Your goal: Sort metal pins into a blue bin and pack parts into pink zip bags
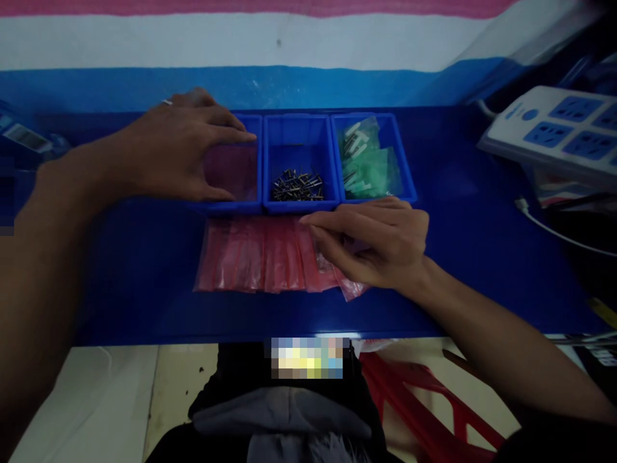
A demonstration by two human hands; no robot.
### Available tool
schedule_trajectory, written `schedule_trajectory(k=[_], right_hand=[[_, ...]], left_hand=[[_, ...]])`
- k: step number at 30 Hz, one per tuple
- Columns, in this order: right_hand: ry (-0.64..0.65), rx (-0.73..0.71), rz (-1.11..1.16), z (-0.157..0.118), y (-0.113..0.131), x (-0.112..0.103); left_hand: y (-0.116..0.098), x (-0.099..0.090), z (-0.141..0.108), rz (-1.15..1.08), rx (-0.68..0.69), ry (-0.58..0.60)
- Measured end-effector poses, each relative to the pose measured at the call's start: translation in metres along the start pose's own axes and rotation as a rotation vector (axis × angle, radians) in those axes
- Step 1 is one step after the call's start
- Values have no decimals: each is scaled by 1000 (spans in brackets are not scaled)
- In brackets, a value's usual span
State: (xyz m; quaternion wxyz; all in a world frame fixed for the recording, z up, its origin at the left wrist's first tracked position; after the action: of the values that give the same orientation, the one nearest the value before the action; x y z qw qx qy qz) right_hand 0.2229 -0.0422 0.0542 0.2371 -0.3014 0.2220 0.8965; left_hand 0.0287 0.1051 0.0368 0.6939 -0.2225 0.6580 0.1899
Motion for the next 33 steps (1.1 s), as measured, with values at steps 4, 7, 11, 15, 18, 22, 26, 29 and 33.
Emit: schedule_trajectory(k=[4, 7, 11, 15, 18, 22, 26, 29, 33], right_hand=[[10, -7, -8, -2, 0, 1], [10, -19, -26, -3, 0, 2], [14, -23, -19, -5, -1, 3], [18, -38, -2, -5, 0, 4], [6, -59, 16, -3, 2, 3], [9, -87, 2, -3, 3, 3], [37, -142, -81, -6, 4, 5], [167, -173, -157, -9, 4, 16], [440, -146, -181, -13, 3, 37]], left_hand=[[3, 10, 2, 69, 28, 114], [-3, 6, 2, 144, 60, 55], [-12, -7, -2, 218, 33, -78], [-5, -3, -5, 191, -8, -19], [1, 4, -6, 73, -5, 18], [-6, 1, -11, 58, 23, -15], [-19, -12, -15, 62, -9, -102], [-30, -17, -17, -19, 6, -198], [-38, -10, -22, -79, -85, -281]])
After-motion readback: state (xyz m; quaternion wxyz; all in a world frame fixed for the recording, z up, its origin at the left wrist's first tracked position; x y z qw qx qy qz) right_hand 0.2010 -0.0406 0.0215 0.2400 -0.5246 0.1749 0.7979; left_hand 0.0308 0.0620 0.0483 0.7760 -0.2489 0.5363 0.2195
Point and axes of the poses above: each hand's wrist, its own z-axis towards the middle knuckle, its own x-axis out of the palm, y = z × x, the point moved 7 cm from there along z, towards the middle knuckle
